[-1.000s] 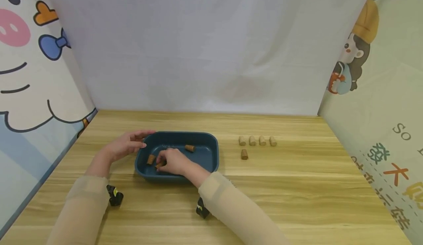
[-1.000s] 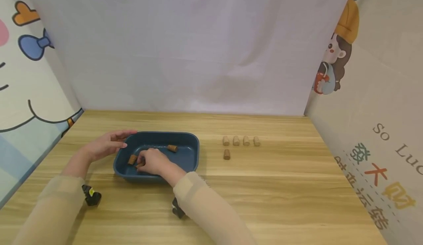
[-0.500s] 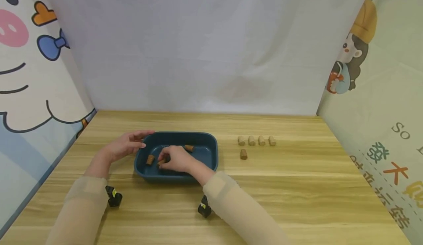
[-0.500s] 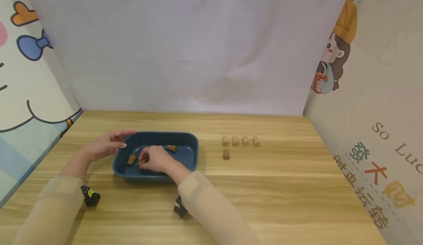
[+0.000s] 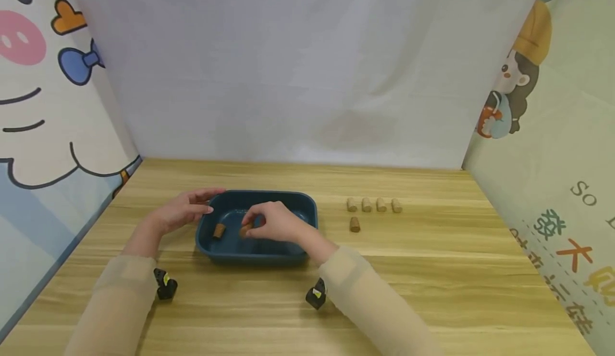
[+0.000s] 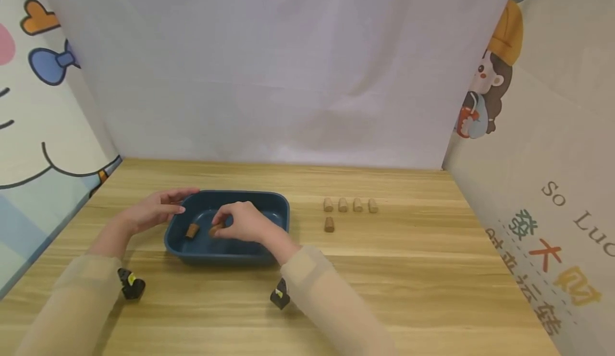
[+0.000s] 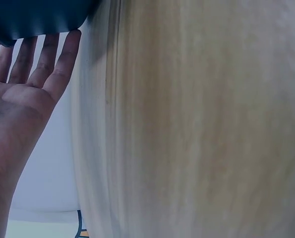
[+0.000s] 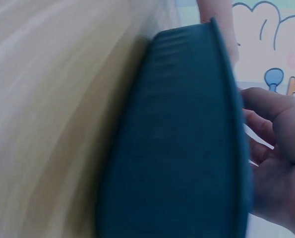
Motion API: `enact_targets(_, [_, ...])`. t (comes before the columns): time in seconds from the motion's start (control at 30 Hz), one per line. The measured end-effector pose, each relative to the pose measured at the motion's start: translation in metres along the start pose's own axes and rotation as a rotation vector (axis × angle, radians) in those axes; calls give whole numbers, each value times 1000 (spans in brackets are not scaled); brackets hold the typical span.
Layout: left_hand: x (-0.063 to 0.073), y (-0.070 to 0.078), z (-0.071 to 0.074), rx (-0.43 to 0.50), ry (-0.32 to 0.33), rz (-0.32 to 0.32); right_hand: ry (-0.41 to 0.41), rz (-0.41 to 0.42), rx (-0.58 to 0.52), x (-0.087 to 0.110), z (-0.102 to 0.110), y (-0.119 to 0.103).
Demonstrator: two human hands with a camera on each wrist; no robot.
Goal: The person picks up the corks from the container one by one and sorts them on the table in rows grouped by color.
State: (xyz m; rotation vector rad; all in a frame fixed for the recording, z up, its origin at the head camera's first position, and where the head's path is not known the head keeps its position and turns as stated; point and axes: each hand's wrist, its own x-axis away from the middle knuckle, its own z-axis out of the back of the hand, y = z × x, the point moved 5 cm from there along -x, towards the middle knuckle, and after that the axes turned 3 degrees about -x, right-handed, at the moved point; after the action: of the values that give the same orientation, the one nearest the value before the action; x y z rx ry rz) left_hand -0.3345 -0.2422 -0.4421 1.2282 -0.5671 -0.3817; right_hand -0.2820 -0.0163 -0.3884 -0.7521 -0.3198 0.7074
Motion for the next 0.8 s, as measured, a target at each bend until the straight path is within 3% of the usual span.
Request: enact_targets(0.8, [6,1,0,-14,-3,3,4,103,127,61,63,-21])
